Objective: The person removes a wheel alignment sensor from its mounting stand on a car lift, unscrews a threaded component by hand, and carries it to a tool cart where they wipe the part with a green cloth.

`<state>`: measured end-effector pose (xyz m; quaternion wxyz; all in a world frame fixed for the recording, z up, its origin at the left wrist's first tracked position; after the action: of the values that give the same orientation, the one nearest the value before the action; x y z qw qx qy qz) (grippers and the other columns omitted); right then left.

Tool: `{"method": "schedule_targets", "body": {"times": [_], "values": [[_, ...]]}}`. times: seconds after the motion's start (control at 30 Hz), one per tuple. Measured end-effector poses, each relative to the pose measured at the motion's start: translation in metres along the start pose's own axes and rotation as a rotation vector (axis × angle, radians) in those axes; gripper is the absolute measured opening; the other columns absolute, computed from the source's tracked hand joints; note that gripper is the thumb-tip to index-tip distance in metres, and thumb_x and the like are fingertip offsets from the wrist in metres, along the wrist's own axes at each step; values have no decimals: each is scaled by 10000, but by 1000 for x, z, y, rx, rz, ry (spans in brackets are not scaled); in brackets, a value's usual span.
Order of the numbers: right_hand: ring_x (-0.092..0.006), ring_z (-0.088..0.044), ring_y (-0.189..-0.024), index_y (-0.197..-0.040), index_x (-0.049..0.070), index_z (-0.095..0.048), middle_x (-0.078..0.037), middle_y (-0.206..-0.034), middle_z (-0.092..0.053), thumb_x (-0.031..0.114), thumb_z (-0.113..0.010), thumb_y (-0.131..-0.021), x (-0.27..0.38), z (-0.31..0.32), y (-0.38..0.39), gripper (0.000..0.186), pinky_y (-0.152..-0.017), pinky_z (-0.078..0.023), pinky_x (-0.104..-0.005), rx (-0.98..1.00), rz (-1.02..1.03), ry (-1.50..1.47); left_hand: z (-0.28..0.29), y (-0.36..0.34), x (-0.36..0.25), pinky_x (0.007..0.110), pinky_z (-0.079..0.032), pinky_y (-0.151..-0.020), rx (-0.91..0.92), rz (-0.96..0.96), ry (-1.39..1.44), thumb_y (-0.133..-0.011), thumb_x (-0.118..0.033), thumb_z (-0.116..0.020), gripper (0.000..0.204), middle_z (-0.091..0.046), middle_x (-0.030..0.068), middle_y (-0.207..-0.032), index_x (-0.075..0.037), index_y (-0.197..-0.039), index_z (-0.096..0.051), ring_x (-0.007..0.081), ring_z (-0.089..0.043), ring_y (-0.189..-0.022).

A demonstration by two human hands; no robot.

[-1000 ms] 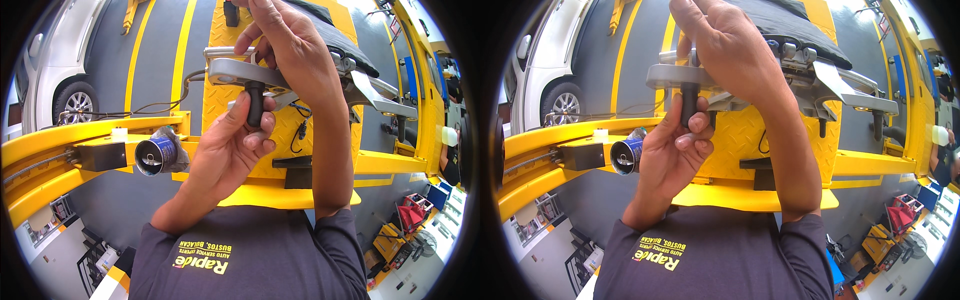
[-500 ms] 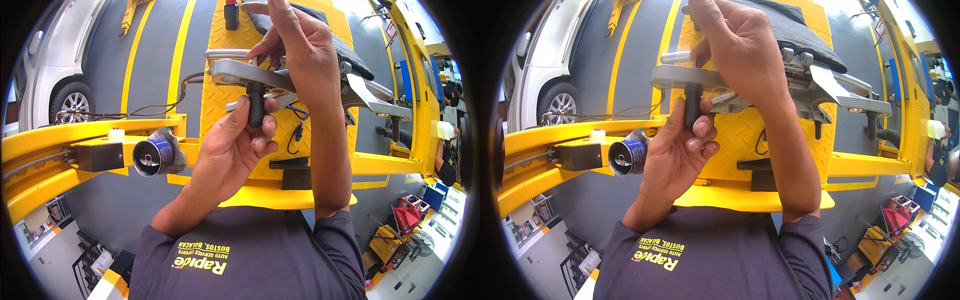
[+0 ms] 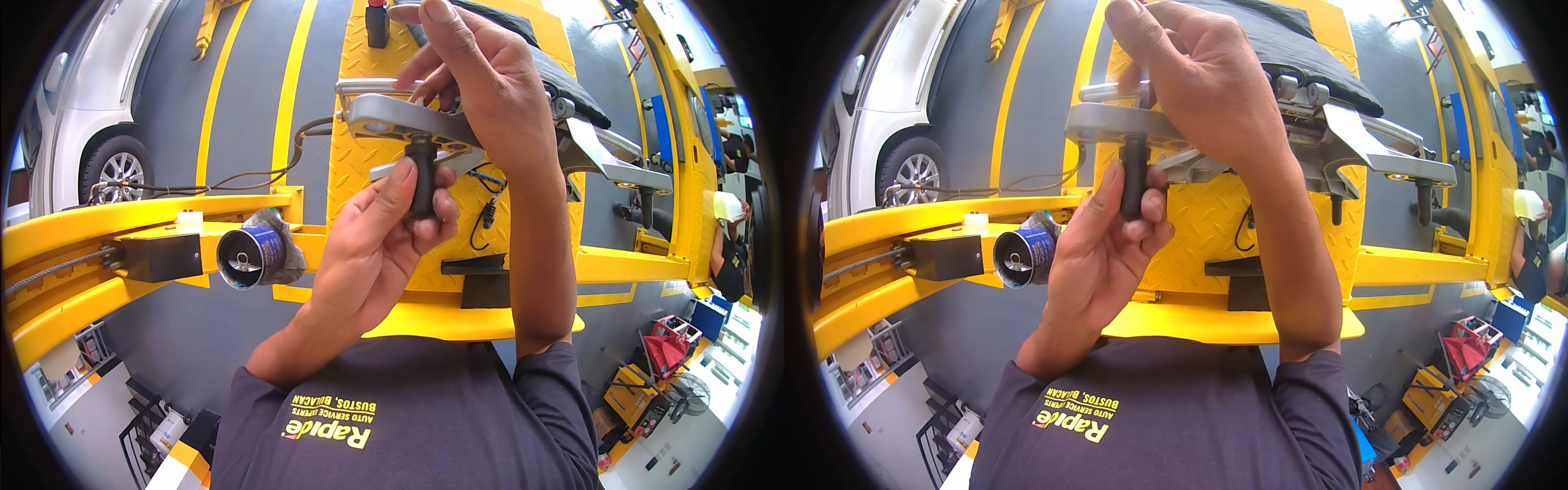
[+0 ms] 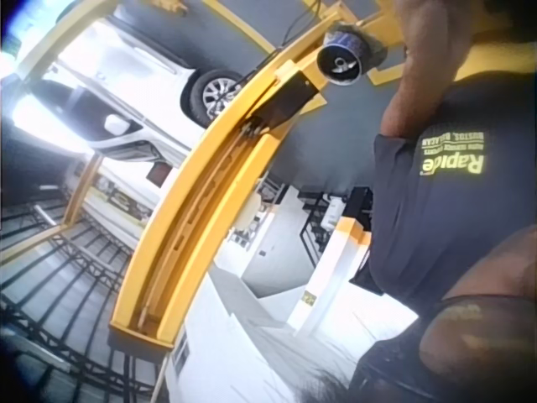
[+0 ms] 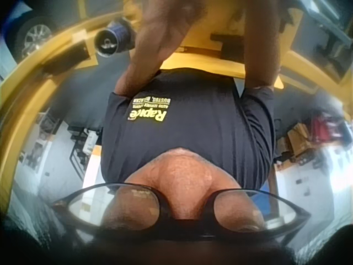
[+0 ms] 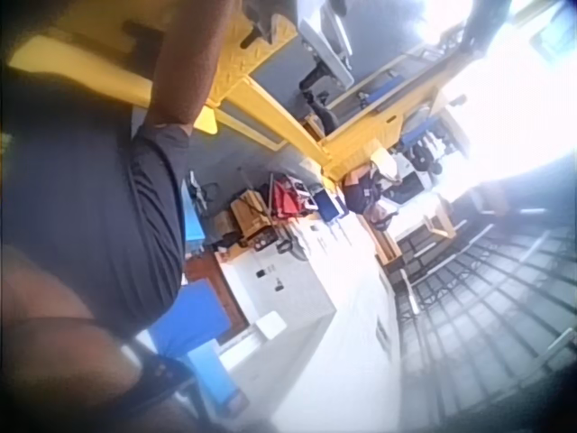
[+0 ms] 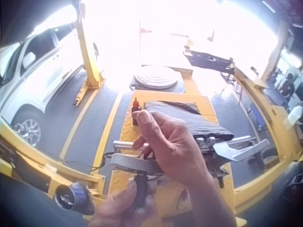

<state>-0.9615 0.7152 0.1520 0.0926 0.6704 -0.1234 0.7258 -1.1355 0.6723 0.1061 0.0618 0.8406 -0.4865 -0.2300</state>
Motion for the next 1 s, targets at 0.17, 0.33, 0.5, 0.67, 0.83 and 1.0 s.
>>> {"method": "schedule_targets", "body": {"times": [0.17, 0.33, 0.5, 0.67, 0.83, 1.0], "values": [[-35, -592, -707, -1191, -6, -715, 4, -766, -669, 497, -523, -1135, 6, -4, -1, 542, -638, -477, -218, 6, -44, 79, -4, -9, -3, 291, -605, -940, -79, -85, -39, -1123, -332, -606, 369, -697, 51, -1022, 25, -1199, -653, 85, -672, -835], [-38, -593, -678, -1194, -17, -729, 11, -736, -650, 504, -548, -1123, 2, 3, 3, 555, -624, -476, -220, 15, 31, -70, 5, -8, 3, 306, -598, -954, 138, 60, 197, -1181, -358, -437, 411, -643, 62, -1021, 6, -1316, -573, 97, -615, -834], [-44, -591, -646, -1220, -37, -748, 19, -713, -646, 521, -577, -1107, 14, -5, 7, 594, -604, -467, -222, -43, -67, -18, 4, 1, 12, 325, -571, -948, 176, 106, 306, -1194, -363, -381, 420, -621, 48, -974, -1, -1343, -536, 108, -578, -846], [-44, -598, -651, -1214, -43, -760, 17, -721, -665, 521, -576, -1107, 21, 2, 8, 603, -609, -458, -224, 93, -45, -9, 7, 6, 10, 315, -571, -940, 133, 82, 174, -1188, -374, -405, 442, -653, 54, -996, 11, -1346, -552, 96, -587, -831], [-44, -594, -646, -1227, -45, -753, 10, -707, -665, 500, -551, -1123, 9, -5, 3, 591, -607, -436, -223, 50, -52, -45, 7, 4, 3, 264, -577, -899, 66, 7, -25, -1139, -367, -561, 422, -704, 73, -1114, 33, -1252, -637, 90, -656, -858], [-30, -540, -661, -1251, -45, -728, 32, -735, -626, 486, -539, -1132, -11, -1, -1, 577, -620, -422, -213, 172, -54, -139, -5, 5, 6, 273, -530, -894, 21, 43, 78, -1185, -362, -423, 421, -632, 29, -951, 10, -1328, -560, 82, -546, -798]]}}
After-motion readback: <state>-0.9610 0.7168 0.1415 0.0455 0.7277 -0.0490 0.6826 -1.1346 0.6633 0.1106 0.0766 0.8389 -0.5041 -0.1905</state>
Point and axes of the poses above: each hand's wrist, its own y-axis away from the middle knuckle, its own z-axis out of the back of the hand, x = y × z, the point moved 4 cm from there along -y, towards the middle knuckle
